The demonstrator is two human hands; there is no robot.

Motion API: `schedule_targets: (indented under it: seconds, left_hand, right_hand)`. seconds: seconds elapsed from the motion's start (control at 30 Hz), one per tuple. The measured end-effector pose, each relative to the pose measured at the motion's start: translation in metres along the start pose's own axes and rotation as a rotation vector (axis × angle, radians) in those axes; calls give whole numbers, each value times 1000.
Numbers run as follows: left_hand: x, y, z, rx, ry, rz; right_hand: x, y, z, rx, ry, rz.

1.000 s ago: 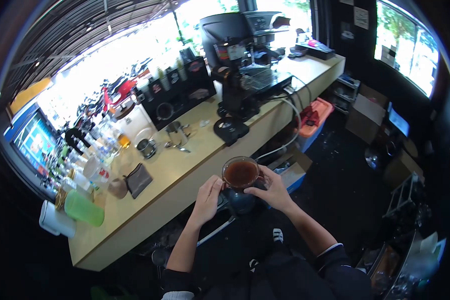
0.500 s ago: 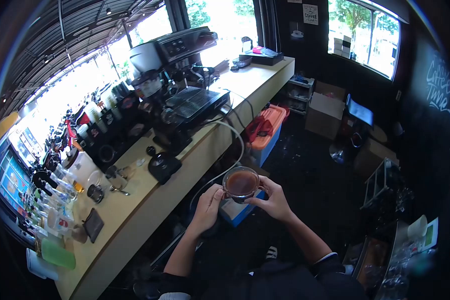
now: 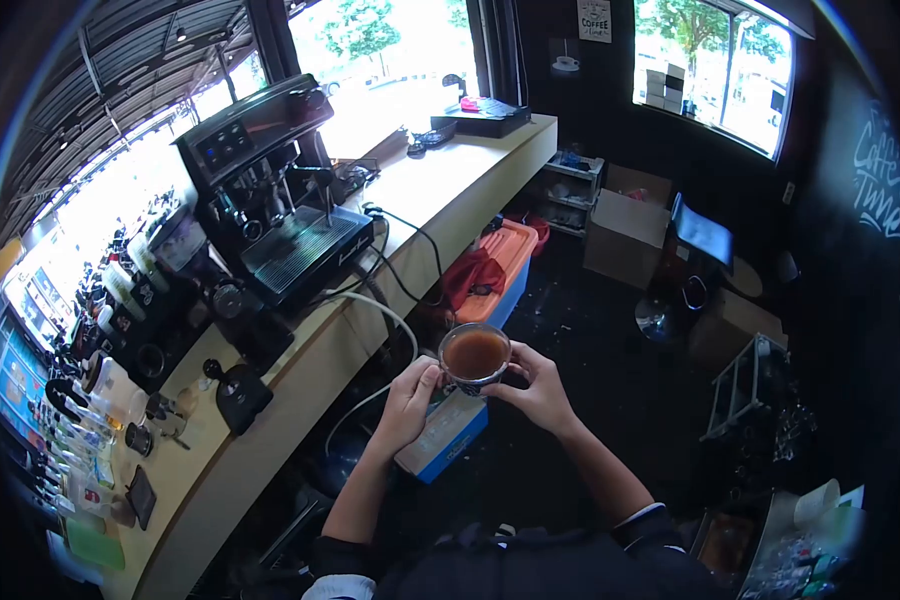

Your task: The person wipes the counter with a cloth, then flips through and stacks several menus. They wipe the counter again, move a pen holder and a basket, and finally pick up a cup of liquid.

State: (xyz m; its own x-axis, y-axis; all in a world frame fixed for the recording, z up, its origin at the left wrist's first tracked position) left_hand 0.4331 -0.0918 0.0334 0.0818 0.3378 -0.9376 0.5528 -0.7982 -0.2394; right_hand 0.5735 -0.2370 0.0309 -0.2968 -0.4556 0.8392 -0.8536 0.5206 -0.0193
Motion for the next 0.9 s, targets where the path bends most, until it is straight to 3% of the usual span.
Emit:
schedule_targets:
  seconds: [0.17, 0.33, 0.8, 0.87, 0.9]
  left_hand:
    - [19, 19, -81, 21, -43, -44]
    - [45, 28, -163, -2, 46, -62]
    - [92, 13, -348, -271, -32, -135]
    - [97, 9, -371, -313, -162, -99]
    - [97, 6, -383, -341, -137, -137]
  right_hand:
    - [-50, -55, -52, -29, -37, 0]
    - [-98, -99, -114, -26, -54, -19]
    - [-217, -166, -315, 204, -73, -158]
    - [-240, -169, -344, 233, -22, -269]
    - [-253, -172, -359, 257, -19, -271]
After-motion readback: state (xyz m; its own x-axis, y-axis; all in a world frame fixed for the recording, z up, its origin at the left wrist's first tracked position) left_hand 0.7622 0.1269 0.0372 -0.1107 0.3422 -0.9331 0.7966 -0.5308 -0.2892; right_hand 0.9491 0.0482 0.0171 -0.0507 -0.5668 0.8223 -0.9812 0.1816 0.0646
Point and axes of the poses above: each hand's wrist, its own z-axis away from the middle knuckle, its own y-axis out of the palm, x = y × z, the point moved 1 cm from there along -z, towards the middle knuckle, and after that the axes turned 10 degrees about -y, right-handed, at the moved point
